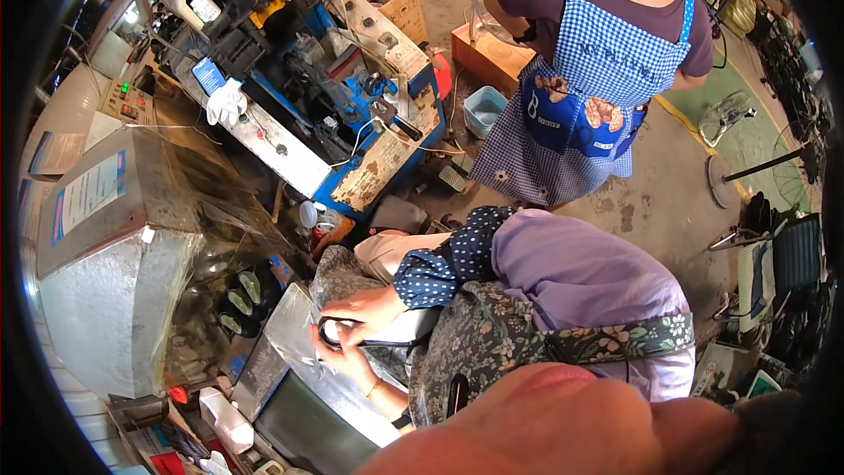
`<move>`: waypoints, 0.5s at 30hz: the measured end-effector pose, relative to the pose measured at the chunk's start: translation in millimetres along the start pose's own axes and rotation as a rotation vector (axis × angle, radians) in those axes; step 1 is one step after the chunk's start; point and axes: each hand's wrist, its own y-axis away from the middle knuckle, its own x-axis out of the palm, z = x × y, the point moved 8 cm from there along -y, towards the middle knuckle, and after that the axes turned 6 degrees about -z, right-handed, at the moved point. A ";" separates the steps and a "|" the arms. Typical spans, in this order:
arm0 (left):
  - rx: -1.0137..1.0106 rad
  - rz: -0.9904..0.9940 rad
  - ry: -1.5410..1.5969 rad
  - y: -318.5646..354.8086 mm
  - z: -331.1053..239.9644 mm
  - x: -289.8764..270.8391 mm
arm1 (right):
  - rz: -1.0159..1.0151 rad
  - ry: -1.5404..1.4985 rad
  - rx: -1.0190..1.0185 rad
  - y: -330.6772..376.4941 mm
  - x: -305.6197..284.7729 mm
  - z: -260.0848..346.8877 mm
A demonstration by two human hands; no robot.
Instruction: Using a shoe lasting machine to shape the upper of a shoe onto a last.
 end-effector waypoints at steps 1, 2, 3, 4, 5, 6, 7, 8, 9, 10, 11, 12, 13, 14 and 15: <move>-0.023 0.007 0.044 -4.4 13.7 -1.5 | 0.022 0.076 -0.004 14.0 -0.7 8.3; -0.046 0.015 0.089 -11.7 29.8 -1.8 | 0.043 0.152 -0.008 23.1 0.0 13.2; -0.150 -0.016 0.129 -20.0 39.2 1.5 | 0.105 0.225 -0.004 28.9 4.7 14.4; -0.208 -0.051 0.050 -29.3 49.1 -2.7 | 0.097 0.330 -0.074 37.6 6.3 27.9; -0.264 -0.099 0.039 -37.4 74.3 -3.5 | 0.102 0.413 -0.045 42.2 7.9 28.9; -0.320 -0.153 0.025 -41.9 96.0 -7.4 | 0.109 0.493 -0.023 43.6 9.5 27.9; -0.369 -0.100 -0.051 -48.3 99.9 -2.1 | 0.083 0.475 -0.011 39.4 0.9 28.9; -0.425 -0.058 -0.132 -51.5 98.4 2.9 | 0.097 0.490 0.103 39.2 -5.9 21.9; -0.401 0.036 -0.202 -55.4 56.2 25.7 | 0.124 0.418 0.181 44.0 -25.7 11.2; -0.396 0.092 -0.210 -53.5 43.8 29.0 | 0.186 0.326 0.226 43.7 -30.0 8.8; -0.316 0.118 -0.104 -51.1 38.4 37.2 | 0.114 0.179 0.171 46.9 -33.9 -0.6; -0.233 0.142 0.001 -47.5 36.4 40.9 | 0.044 0.030 0.119 50.7 -37.7 -10.2; -0.237 0.088 0.168 -36.7 33.8 38.8 | 0.039 -0.296 0.342 57.0 -40.3 -23.3; -0.231 0.031 0.339 -21.6 25.5 40.4 | 0.034 -0.614 0.568 64.3 -45.0 -32.5; -0.183 0.024 0.263 -10.3 1.0 44.3 | -0.041 -0.541 0.550 67.8 -70.2 -46.2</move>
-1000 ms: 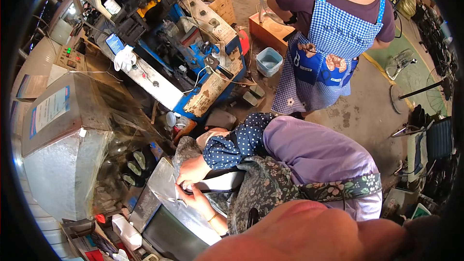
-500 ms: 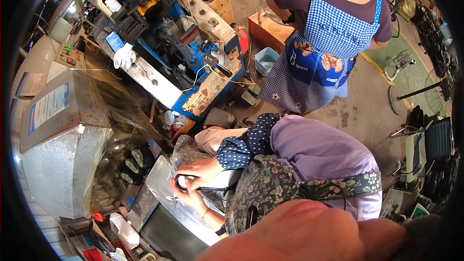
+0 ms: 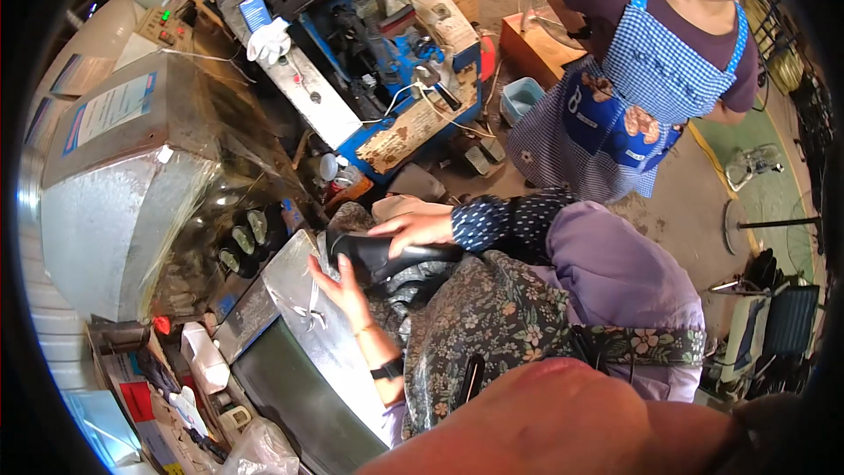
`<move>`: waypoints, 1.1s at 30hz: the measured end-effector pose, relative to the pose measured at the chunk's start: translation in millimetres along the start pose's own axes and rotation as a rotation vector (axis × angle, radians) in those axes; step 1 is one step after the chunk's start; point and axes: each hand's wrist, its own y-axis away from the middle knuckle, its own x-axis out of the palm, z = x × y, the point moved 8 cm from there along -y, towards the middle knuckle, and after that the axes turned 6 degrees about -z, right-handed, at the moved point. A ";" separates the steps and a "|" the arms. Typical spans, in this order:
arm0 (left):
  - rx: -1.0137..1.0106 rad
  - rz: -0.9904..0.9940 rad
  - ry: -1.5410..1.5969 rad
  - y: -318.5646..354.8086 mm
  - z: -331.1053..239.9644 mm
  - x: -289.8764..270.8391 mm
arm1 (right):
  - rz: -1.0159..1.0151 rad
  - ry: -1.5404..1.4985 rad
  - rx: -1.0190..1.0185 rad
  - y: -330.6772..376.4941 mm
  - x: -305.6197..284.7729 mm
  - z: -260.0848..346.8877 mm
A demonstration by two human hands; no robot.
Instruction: Using a shoe lasting machine to shape the upper of a shoe onto a last.
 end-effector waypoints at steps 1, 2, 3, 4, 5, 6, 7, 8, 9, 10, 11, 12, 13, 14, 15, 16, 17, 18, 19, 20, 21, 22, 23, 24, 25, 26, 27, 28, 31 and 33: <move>0.116 -0.041 -0.076 14.7 -6.0 -8.5 | -0.055 0.049 -0.038 -2.4 -16.5 2.4; 0.119 -0.091 -0.047 30.2 1.4 -15.7 | -0.071 -0.071 -0.037 6.6 -20.3 25.6; 0.124 -0.133 -0.014 44.7 9.7 -20.8 | -0.097 -0.190 -0.034 19.6 -25.3 56.5; 0.085 -0.053 -0.103 57.3 20.8 -19.9 | -0.158 -0.078 -0.171 23.7 -45.8 83.9; 0.047 0.023 -0.192 66.3 32.3 -18.8 | -0.213 0.037 -0.310 23.6 -69.7 113.6; -0.016 0.131 -0.135 73.8 44.3 -13.1 | -0.284 0.161 -0.391 24.6 -89.5 142.4; 0.280 0.188 -0.389 81.1 34.6 -9.1 | -0.354 0.284 -0.474 24.2 -108.3 172.8; 0.356 0.272 -0.486 85.0 25.0 1.2 | -0.422 0.301 -0.512 24.0 -130.3 200.6; 0.438 0.355 -0.586 87.5 15.0 10.0 | -0.492 0.313 -0.557 18.9 -154.1 224.2; 0.471 0.361 -0.620 88.5 12.2 11.3 | -0.652 0.549 -0.590 8.0 -184.3 245.3; 0.472 0.352 -0.625 87.7 12.5 10.5 | -0.811 0.787 -0.619 -2.4 -211.7 267.7; 0.437 0.322 -0.626 87.4 15.0 8.8 | -0.929 0.949 -0.605 -11.9 -233.3 286.0; 0.410 0.296 -0.624 83.9 16.8 8.3 | -1.057 1.111 -0.587 -18.3 -252.5 303.4; 0.411 0.282 -0.598 80.2 16.6 12.8 | -1.157 1.199 -0.533 -20.6 -278.3 313.2; 0.417 0.272 -0.599 77.7 17.2 12.8 | -1.242 1.280 -0.488 -27.2 -294.2 321.9; 0.411 0.262 -0.586 77.7 19.0 9.9 | -1.206 1.159 -0.405 -37.8 -301.9 325.5; 0.406 0.253 -0.572 77.6 21.0 7.7 | -1.193 1.140 -0.367 -45.7 -304.7 331.1; 0.430 0.236 -0.569 76.8 18.1 8.4 | -1.211 1.155 -0.312 -52.3 -311.5 333.4; 0.432 0.231 -0.569 75.1 17.3 10.3 | -1.229 1.169 -0.254 -58.1 -319.3 335.9; 0.427 0.224 -0.566 73.3 16.9 11.9 | -1.229 1.170 -0.257 -63.4 -324.4 338.6; 0.416 0.214 -0.571 73.0 15.6 9.5 | -1.273 1.273 -0.236 -70.0 -322.7 341.4; 0.407 0.205 -0.579 71.6 14.3 9.4 | -1.316 1.377 -0.213 -75.4 -321.6 343.7; 0.402 0.202 -0.586 71.2 13.5 8.6 | -1.308 1.374 -0.214 -81.2 -322.6 343.5; 0.395 0.199 -0.584 70.9 14.2 7.0 | -1.306 1.346 -0.209 -87.3 -324.9 342.8; 0.397 0.203 -0.575 69.1 13.5 7.8 | -1.318 1.319 -0.200 -88.5 -336.3 343.1; 0.399 0.206 -0.574 67.7 12.7 7.9 | -1.257 1.246 -0.270 -88.2 -346.2 343.6; 0.394 0.206 -0.564 67.9 13.0 9.4 | -1.253 1.248 -0.269 -83.2 -348.4 343.6; 0.389 0.206 -0.553 68.4 13.2 10.9 | -1.186 1.288 -0.236 -82.4 -349.4 342.0; 0.422 0.203 -0.592 65.3 12.3 11.5 | -1.032 1.407 -0.112 -87.0 -344.3 327.5; 0.426 0.214 -0.593 66.1 10.7 13.8 | -1.099 1.552 -0.088 -88.0 -334.9 321.0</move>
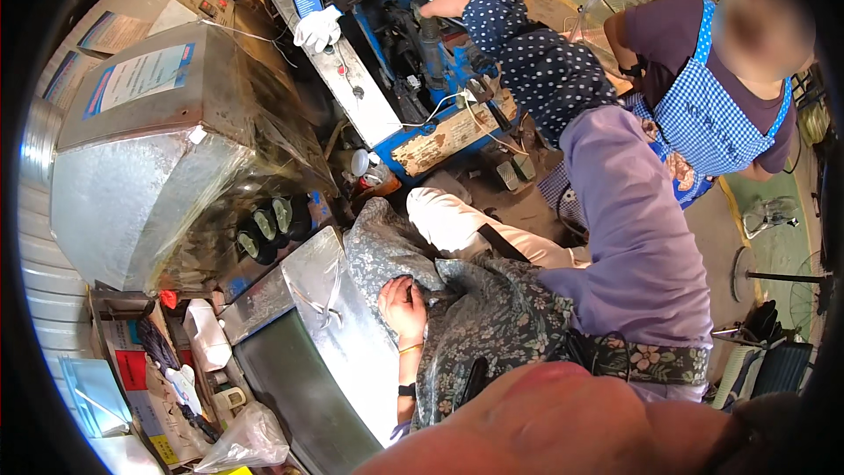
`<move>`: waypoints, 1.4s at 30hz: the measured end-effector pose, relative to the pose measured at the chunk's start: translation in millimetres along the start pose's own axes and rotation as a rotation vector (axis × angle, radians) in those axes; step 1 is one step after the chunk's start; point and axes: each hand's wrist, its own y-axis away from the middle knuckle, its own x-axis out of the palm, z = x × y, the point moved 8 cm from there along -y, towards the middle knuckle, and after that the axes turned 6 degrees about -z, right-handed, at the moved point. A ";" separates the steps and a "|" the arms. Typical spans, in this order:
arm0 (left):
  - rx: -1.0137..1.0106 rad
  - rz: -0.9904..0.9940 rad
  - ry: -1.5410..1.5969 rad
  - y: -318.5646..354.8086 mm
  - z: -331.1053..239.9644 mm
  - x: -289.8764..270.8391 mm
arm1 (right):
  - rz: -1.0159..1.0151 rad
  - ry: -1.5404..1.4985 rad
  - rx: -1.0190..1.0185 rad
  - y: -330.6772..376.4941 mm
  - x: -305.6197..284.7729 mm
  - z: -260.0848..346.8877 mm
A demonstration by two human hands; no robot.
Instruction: Using a shoe lasting machine to shape the upper of a shoe onto a last.
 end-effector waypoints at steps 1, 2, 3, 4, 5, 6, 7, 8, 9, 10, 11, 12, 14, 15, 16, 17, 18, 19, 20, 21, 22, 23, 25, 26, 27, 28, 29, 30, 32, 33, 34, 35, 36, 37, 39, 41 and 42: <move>0.003 -0.010 -0.024 -0.8 -1.1 -0.3 | -0.017 -0.033 0.038 4.7 -7.8 6.0; 0.008 -0.021 -0.049 -2.5 -2.4 0.0 | 0.022 -0.139 0.048 -4.1 2.4 4.9; 0.018 -0.022 -0.028 -4.6 -1.5 0.4 | 0.018 -0.101 0.047 3.0 2.8 12.2; 0.000 -0.037 -0.026 -3.6 -1.3 0.4 | 0.012 -0.064 0.044 12.0 0.3 19.3; -0.014 -0.025 -0.019 2.9 -2.0 -2.6 | 0.037 -0.046 0.018 21.5 2.1 24.3; -0.008 -0.023 0.001 -1.0 -5.2 0.2 | -0.027 -0.036 0.010 23.6 3.0 14.0; -0.001 -0.036 -0.001 -1.4 -5.3 1.9 | -0.020 -0.063 -0.001 27.4 2.8 9.0; 0.002 -0.037 0.007 0.0 -4.7 2.4 | -0.013 -0.088 -0.015 30.6 3.0 5.8; -0.001 -0.032 0.013 2.9 -5.4 1.7 | -0.006 -0.113 0.003 35.4 2.7 4.8; 0.001 -0.040 0.010 2.4 -5.0 1.6 | -0.013 -0.117 -0.002 35.2 0.6 7.0; -0.005 -0.040 -0.007 0.7 -3.2 2.2 | -0.018 -0.120 0.006 33.5 -1.3 8.7; -0.015 -0.033 -0.025 2.9 -2.1 0.7 | -0.016 -0.123 0.015 35.8 -1.3 10.2; -0.031 -0.039 -0.044 3.5 -0.5 0.3 | -0.025 -0.147 0.018 35.2 -3.3 14.1; -0.021 -0.037 -0.050 -1.4 -0.4 3.4 | -0.032 -0.171 0.023 31.1 -4.6 11.6; -0.012 -0.035 -0.057 -5.3 -0.8 6.0 | -0.038 -0.196 0.028 26.4 -5.3 10.2; -0.009 -0.038 -0.061 -6.1 -1.6 6.6 | -0.020 -0.206 0.063 20.4 -3.1 9.4; -0.015 -0.024 -0.069 -4.6 -2.4 7.7 | -0.024 -0.210 0.063 13.5 -3.2 10.3; -0.022 -0.007 -0.081 -3.4 -2.4 6.5 | -0.024 -0.199 0.075 7.9 -0.1 11.2; -0.020 -0.006 -0.088 -3.9 -3.2 6.0 | -0.024 -0.187 0.086 1.9 2.9 11.8; -0.032 -0.008 -0.099 -4.6 -4.3 7.3 | -0.018 -0.195 0.099 -7.1 2.9 14.6; -0.045 -0.011 -0.109 -6.1 -5.6 7.7 | -0.018 -0.202 0.092 -14.2 2.9 18.2; -0.048 -0.018 -0.126 -4.8 -5.7 5.5 | -0.002 -0.202 0.095 -21.5 3.8 21.1; -0.067 -0.005 -0.078 -6.1 -4.4 6.0 | 0.010 -0.189 0.106 -35.3 9.4 19.0; -0.088 0.008 -0.025 -6.1 -2.3 6.8 | 0.029 -0.194 0.119 -43.0 11.9 17.6; -0.154 0.058 0.125 -4.6 8.1 8.5 | 0.028 -0.198 0.114 -48.5 13.8 18.9; -0.543 0.101 0.512 6.6 41.5 15.5 | 0.024 -0.206 0.107 -55.4 14.2 25.3; -0.420 0.100 0.468 -22.6 18.7 -10.2 | 0.019 -0.176 0.106 -59.0 19.1 26.9; -0.293 0.112 0.431 -66.3 -29.5 -51.8 | 0.016 -0.135 0.119 -59.7 22.9 17.6; -0.001 0.051 0.481 -131.3 -126.5 -138.7 | -0.022 -0.131 0.108 -61.9 16.0 2.5; 0.056 -0.215 0.687 -139.4 -157.2 -175.8 | -0.031 -0.124 0.115 -63.2 10.8 -2.8; 0.340 -0.445 0.803 -144.2 -190.2 -208.4 | -0.038 -0.119 0.116 -65.4 8.1 -0.9; 0.438 -0.526 1.303 -134.5 -172.0 -231.5 | -0.063 -0.120 0.110 -65.7 6.8 3.7; 0.710 -0.665 1.656 -131.8 -188.3 -256.9 | -0.081 -0.127 0.085 -65.8 9.7 28.1; 0.798 -0.619 1.710 -140.7 -206.5 -261.0 | -0.135 -0.140 0.146 -59.9 2.1 31.5; 0.760 -0.478 1.592 -149.4 -215.0 -244.6 | -0.158 -0.105 0.210 -45.7 -0.7 39.5; 0.739 -0.387 1.577 -157.2 -218.4 -225.1 | -0.179 -0.073 0.207 -47.0 -3.6 32.9; 0.738 -0.354 1.588 -159.8 -220.7 -218.2 | -0.226 -0.078 0.180 -47.6 -4.0 28.2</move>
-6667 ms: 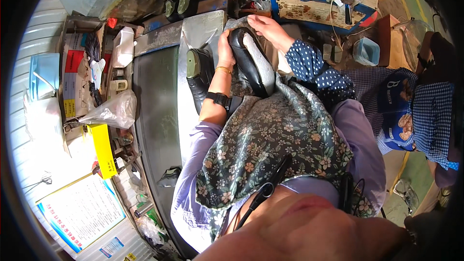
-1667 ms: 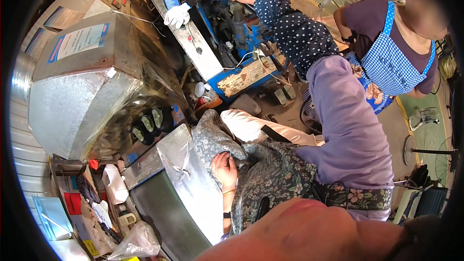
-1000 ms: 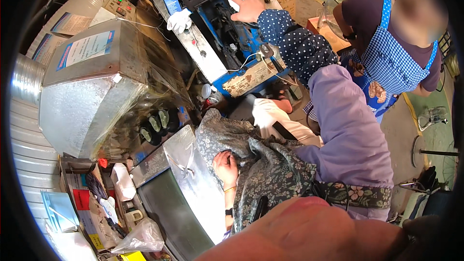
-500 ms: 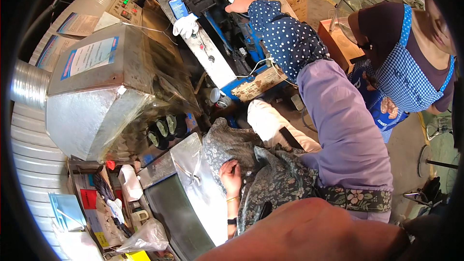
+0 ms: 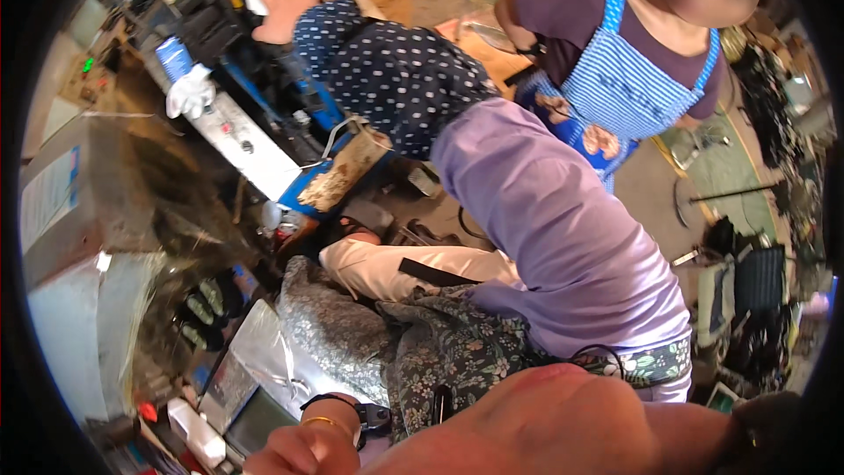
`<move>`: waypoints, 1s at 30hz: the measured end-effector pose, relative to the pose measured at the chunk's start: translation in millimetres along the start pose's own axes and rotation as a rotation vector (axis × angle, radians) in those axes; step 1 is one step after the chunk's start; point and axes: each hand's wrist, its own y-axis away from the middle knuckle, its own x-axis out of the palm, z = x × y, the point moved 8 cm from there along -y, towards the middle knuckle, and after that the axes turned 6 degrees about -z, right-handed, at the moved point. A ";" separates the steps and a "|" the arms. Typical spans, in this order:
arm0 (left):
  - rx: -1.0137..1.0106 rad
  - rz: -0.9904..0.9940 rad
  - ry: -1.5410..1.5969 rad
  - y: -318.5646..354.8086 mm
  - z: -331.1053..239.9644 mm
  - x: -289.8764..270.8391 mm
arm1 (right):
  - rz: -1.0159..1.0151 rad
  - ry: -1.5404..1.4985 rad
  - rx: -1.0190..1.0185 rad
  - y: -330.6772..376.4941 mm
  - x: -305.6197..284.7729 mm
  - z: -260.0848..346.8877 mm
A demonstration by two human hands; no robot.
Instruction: Using a shoe lasting machine to shape the upper of a shoe onto a last.
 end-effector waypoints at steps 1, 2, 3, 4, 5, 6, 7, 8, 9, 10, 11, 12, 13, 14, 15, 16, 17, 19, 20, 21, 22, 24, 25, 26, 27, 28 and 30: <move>-0.020 -0.002 0.005 3.9 5.6 -1.5 | 0.032 -0.018 -0.003 3.2 0.1 2.1; -0.033 -0.003 0.011 6.5 12.1 -4.2 | 0.060 -0.034 -0.005 4.9 -2.2 4.3; -0.045 -0.001 0.029 9.0 19.0 -3.9 | 0.053 -0.033 -0.009 5.1 -4.5 2.5; -0.059 -0.001 0.039 9.6 23.5 -4.8 | 0.046 -0.037 -0.018 5.5 -5.8 3.4; -0.071 -0.002 0.046 10.1 26.9 -6.2 | 0.066 -0.034 -0.022 8.3 -5.2 2.5; -0.078 0.002 0.054 9.9 29.2 -6.4 | 0.077 -0.034 -0.037 7.5 -3.8 -0.4; -0.080 0.002 0.061 10.4 31.8 -5.9 | 0.064 -0.025 -0.034 7.2 -4.9 -6.5; -0.080 0.003 0.068 9.8 32.2 -6.1 | 0.050 -0.017 -0.031 5.5 -6.4 -11.3; -0.079 0.003 0.073 9.9 31.1 -5.9 | 0.049 -0.012 -0.038 6.4 -6.8 -10.2; -0.076 -0.001 0.075 9.8 29.9 -6.6 | 0.041 -0.020 -0.039 6.3 -7.9 -9.2; -0.071 -0.006 0.070 9.7 27.2 -7.6 | 0.033 -0.029 -0.040 5.5 -9.1 -8.0; -0.071 -0.005 0.072 11.1 25.3 -9.4 | 0.032 -0.024 -0.042 7.1 -8.8 -6.3; -0.072 -0.009 0.064 12.3 23.5 -11.6 | 0.029 -0.042 -0.046 8.9 -8.4 -3.4; -0.073 -0.011 0.062 14.2 22.0 -12.9 | 0.027 -0.061 -0.051 10.3 -8.4 -0.6; -0.071 -0.012 0.066 15.8 21.6 -13.6 | 0.022 -0.056 -0.053 9.9 -8.8 -0.4; -0.066 -0.010 0.066 15.7 19.0 -15.2 | 0.014 -0.060 -0.055 9.9 -9.6 0.1; -0.064 -0.012 0.067 17.0 17.7 -16.5 | 0.007 -0.065 -0.059 10.1 -10.4 1.5; -0.070 -0.007 0.067 16.1 19.6 -16.6 | 0.017 -0.067 -0.051 10.7 -10.1 -2.8; -0.071 -0.007 0.065 16.0 20.4 -16.4 | 0.028 -0.070 -0.042 11.2 -9.2 -4.9; -0.072 -0.004 0.065 17.2 19.3 -18.2 | 0.029 -0.061 -0.042 10.6 -9.6 -5.0; -0.070 -0.002 0.064 18.8 18.1 -19.3 | 0.025 -0.059 -0.044 10.6 -9.9 -4.7; -0.071 -0.003 0.061 20.7 16.6 -21.0 | 0.010 -0.039 -0.055 11.3 -10.6 -4.0; -0.076 -0.002 0.058 22.0 18.8 -20.8 | 0.010 -0.036 -0.058 9.7 -11.3 -4.2; -0.073 0.001 0.055 21.5 16.7 -22.5 | 0.019 -0.020 -0.055 5.7 -12.1 -6.2; -0.076 -0.001 0.038 21.4 14.4 -21.0 | 0.034 -0.013 -0.056 2.6 -13.4 -3.6; -0.083 0.001 0.026 22.0 13.6 -23.5 | 0.088 0.026 -0.052 -5.1 -15.6 -3.8; -0.084 0.005 0.004 19.2 1.2 -34.9 | 0.136 0.073 -0.065 -15.6 -21.7 -1.1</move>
